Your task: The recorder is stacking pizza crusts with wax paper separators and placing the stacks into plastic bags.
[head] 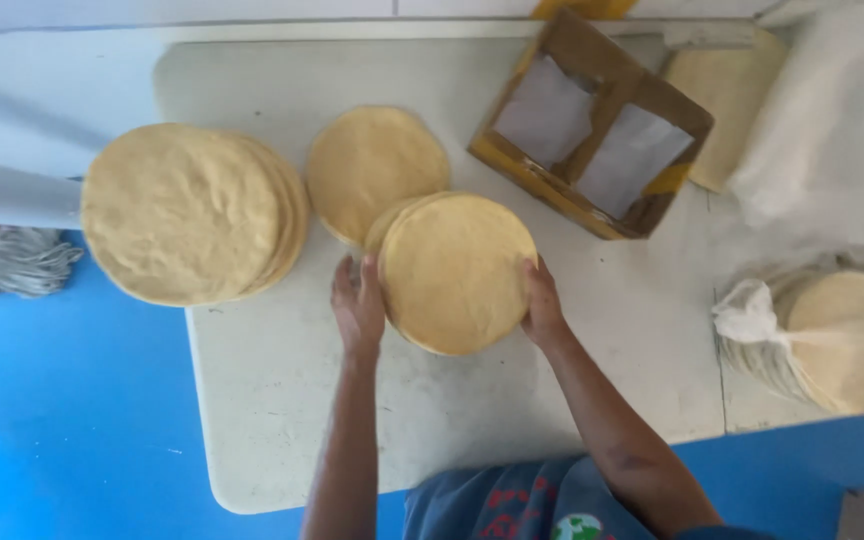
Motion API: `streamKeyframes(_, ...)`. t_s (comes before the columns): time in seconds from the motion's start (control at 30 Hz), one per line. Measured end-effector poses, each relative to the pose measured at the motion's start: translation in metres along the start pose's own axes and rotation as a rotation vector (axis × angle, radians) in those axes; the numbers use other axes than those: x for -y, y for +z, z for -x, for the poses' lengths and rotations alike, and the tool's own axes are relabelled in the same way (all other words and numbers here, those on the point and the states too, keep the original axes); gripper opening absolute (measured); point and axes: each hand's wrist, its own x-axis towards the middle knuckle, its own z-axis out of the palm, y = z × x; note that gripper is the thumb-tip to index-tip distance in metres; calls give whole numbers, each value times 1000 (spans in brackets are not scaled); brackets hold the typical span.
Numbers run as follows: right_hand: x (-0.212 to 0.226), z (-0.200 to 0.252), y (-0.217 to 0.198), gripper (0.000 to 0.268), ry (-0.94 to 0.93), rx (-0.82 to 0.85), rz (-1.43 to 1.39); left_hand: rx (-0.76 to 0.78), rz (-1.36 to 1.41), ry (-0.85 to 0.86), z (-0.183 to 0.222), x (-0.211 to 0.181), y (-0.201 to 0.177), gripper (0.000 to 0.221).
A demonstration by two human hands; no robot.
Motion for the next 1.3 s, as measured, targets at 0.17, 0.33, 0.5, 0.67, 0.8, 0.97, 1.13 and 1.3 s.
streamKeyframes(0.17,-1,-5,3,65,60,4,7,-44,397,-308,6,-30,1,69)
streamKeyframes(0.33,27,-40,47,71,63,18,-102,57,53,-71,-70,-77,-22,76)
streamKeyframes(0.5,32,-96,73,74,72,45,9,330,-511,93,-199,-95,-6,80)
streamKeyframes(0.67,33,-106,82,75,47,-52,335,374,-371,95,-271,-70,31,93)
streamKeyframes(0.8,31,-102,77,78,113,-109,188,510,-450,-108,-230,-120,20,90)
streamKeyframes(0.97,27,-67,27,71,134,-111,177,719,-561,242,-189,-66,23,80)
streamKeyframes(1.13,29,-31,-12,65,176,-134,205,508,-616,174,-117,-84,17,92)
streamKeyframes(1.3,36,-25,0,64,135,-181,161,400,-709,104,-100,-57,29,93)
